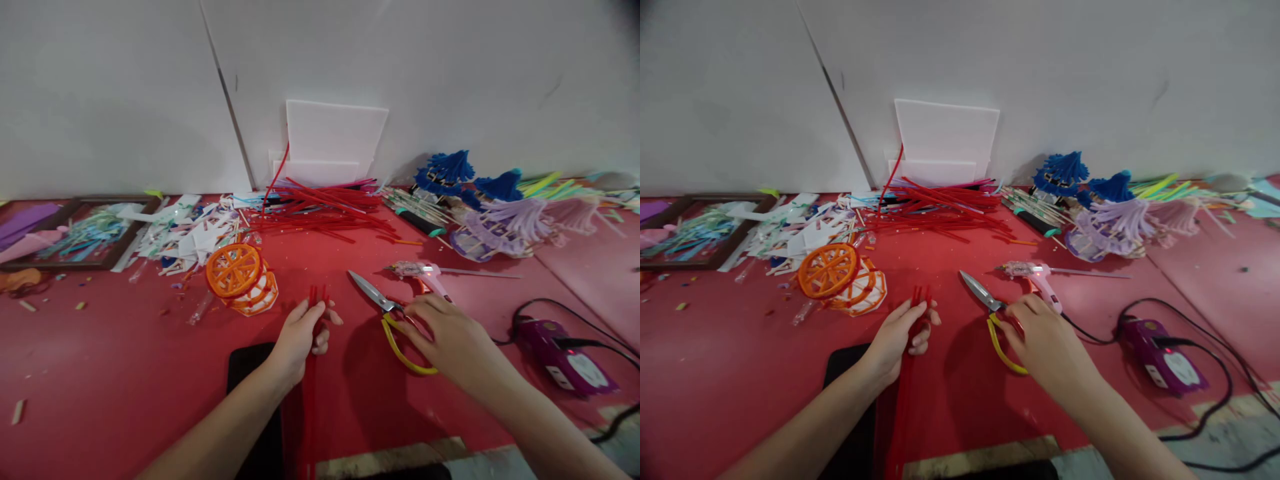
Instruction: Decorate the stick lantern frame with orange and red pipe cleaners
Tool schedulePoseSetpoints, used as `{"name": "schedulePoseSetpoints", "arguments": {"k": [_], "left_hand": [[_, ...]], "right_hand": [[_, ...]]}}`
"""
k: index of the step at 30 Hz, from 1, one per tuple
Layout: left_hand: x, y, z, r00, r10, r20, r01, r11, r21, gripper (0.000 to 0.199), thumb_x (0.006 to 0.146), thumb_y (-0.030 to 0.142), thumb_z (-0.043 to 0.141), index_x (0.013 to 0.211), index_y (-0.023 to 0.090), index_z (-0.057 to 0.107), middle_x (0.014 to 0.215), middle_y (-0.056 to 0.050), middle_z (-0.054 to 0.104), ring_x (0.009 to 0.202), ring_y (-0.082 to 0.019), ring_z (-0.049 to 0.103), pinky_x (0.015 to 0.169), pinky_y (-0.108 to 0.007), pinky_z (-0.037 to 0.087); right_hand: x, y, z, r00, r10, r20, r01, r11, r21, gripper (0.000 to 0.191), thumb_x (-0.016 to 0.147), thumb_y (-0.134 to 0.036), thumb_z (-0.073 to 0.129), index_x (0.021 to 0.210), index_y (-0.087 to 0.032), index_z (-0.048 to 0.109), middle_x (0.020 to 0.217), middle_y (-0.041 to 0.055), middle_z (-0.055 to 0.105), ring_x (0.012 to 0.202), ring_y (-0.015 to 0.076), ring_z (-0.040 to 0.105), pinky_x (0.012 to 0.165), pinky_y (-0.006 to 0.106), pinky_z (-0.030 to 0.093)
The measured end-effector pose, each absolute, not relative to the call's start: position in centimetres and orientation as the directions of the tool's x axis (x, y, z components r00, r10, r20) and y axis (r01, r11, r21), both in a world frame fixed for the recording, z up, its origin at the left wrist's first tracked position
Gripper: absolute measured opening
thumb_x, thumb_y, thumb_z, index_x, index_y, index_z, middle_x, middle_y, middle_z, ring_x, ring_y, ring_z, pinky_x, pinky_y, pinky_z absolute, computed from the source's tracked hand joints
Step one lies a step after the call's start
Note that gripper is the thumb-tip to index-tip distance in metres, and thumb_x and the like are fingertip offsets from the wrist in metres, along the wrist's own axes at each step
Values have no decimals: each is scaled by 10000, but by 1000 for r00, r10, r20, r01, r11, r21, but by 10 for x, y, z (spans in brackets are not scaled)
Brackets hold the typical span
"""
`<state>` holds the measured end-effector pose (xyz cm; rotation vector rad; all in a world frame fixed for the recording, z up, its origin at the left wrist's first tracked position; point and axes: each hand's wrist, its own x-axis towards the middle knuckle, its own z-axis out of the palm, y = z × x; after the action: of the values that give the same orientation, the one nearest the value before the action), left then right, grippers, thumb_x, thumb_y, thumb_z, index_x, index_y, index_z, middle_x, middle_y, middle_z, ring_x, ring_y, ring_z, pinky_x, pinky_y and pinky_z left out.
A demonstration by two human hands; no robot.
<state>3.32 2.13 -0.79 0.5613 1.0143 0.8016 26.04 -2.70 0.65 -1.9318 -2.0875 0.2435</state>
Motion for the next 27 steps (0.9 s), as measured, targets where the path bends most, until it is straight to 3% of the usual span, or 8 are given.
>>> {"name": "schedulePoseSetpoints", "arguments": {"k": [4, 8, 11, 18, 27], "left_hand": [[32, 17, -8, 348, 795, -497, -253, 590, 767, 236, 792, 364, 616, 865, 153, 539, 689, 2, 667, 290, -43, 436, 311, -164, 241], [35, 11, -8, 360, 782, -508, -211, 599, 773, 272, 771, 407, 615, 847, 172, 501, 683, 4, 668, 301, -76, 490, 298, -172, 268], [39, 10, -7, 354, 781, -515, -226, 605, 763, 257, 783, 412, 562, 860, 180, 482, 659, 4, 660, 296, -61, 452, 311, -168, 248], [40, 11, -8, 438, 729, -527, -205, 651, 730, 211, 815, 383, 538, 831, 177, 497, 450, 54, 535, 257, -18, 225, 327, -166, 159], [35, 11, -11, 512, 691, -510, -199, 673, 713, 297, 818, 476, 555, 833, 184, 505, 427, 111, 386, 290, -19, 197, 329, -160, 153]], "right_hand": [[221, -8, 18, -59, 997, 51, 667, 78, -741, 212, 867, -363, 551, 835, -213, 697, 846, 56, 720, 725, 171, 660, 638, 277, 503], [189, 16, 8, -113, 991, -66, 386, -18, -923, 148, 768, -346, 670, 769, -212, 733, 786, 26, 731, 743, 169, 658, 685, 287, 501], [182, 24, -5, -95, 988, -119, 267, -90, -960, 166, 746, -369, 685, 718, -210, 724, 637, -6, 694, 612, 141, 621, 638, 288, 497], [189, 24, -21, 2, 992, -126, 148, -125, -981, 214, 729, -407, 689, 783, -200, 707, 647, 0, 702, 601, 151, 649, 636, 309, 536], [187, 19, -20, 66, 992, -112, 86, -118, -989, 247, 725, -363, 693, 918, -215, 732, 673, 6, 715, 610, 157, 648, 662, 332, 552]]}}
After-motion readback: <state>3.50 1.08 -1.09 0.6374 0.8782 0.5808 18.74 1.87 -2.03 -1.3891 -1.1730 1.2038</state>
